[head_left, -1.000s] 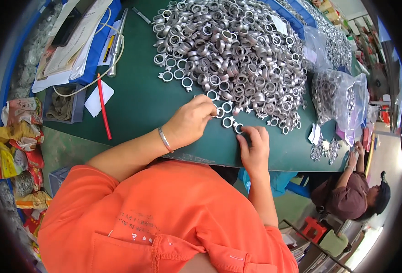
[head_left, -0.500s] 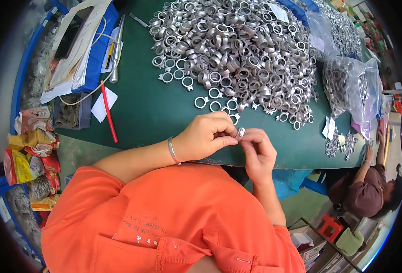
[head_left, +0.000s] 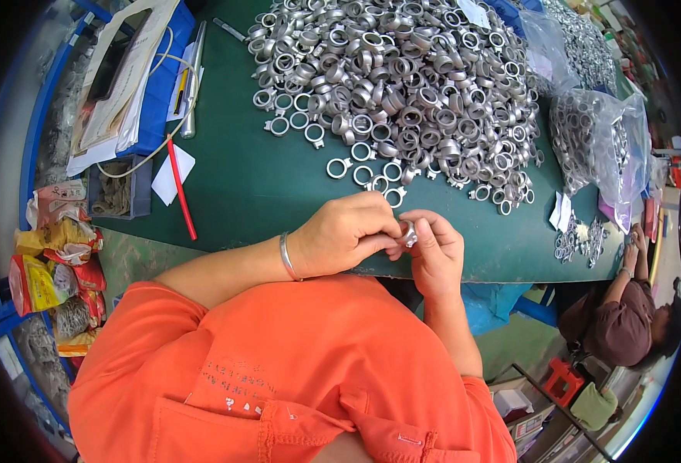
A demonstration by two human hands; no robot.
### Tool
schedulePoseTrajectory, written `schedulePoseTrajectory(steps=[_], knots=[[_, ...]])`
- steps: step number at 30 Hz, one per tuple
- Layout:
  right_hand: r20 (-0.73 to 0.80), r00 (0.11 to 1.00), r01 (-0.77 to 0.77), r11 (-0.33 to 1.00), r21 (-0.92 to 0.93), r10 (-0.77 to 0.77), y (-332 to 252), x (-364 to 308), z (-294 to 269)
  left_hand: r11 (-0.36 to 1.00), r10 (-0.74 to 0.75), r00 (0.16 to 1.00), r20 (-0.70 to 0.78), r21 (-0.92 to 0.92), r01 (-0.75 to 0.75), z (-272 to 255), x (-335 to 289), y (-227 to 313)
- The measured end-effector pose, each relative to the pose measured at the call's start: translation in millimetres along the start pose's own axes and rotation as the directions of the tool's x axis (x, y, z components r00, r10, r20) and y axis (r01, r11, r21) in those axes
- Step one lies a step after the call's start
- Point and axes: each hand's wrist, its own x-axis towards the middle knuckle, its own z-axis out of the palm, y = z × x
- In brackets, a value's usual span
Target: The person sorts through a large pile of small metal rings and caps on a green table by hand, picking up individual items and moving them between the pile and a blue bin.
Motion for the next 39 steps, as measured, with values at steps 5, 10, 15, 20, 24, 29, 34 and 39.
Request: schedulePoseTrajectory(steps=[5, 10, 15, 20, 24, 29, 34, 39], knots=[[0.034, 0.999, 0.011, 0.977, 0.211, -0.019, 6, -1, -1, 0.957, -0.27, 0.963, 0.019, -0.106, 0.271, -5, -4, 3], [-0.014, 0.99, 0.143, 0.971, 0.194, -0.143, 9, -3, 3, 0.792, -0.496, 0.86, 0.121, -0.344, 0.505, -6, -6, 2], [0.296, 0.805, 0.576, 0.554, -0.601, -0.515, -5, 3, 15, 0.145, -0.68, 0.583, 0.444, -0.698, 0.701, -11, -8, 2], [0.25, 0.813, 0.396, 0.184, -0.9, -0.526, 5, 24, 8, 0.156, -0.681, 0.567, 0.464, -0.664, 0.731, -12, -16, -9], [0.208, 0.89, 0.356, 0.335, -0.872, -0.405, -2, 25, 4, 0.339, -0.743, 0.603, 0.291, -0.613, 0.714, -10, -12, 1], [0.191, 0.879, 0.45, 0.624, -0.639, -0.438, -5, 9, 7, 0.518, -0.687, 0.686, 0.241, -0.499, 0.695, -13, -9, 8], [0.11, 0.851, 0.485, 0.69, -0.538, -0.513, 7, 3, 10, 0.858, -0.385, 0.922, 0.036, -0.354, 0.372, -6, -10, 0], [-0.067, 0.995, 0.07, 0.992, -0.103, -0.077, -1, 0, 12, 0.927, -0.296, 0.955, 0.013, -0.235, 0.291, -10, -11, 2]])
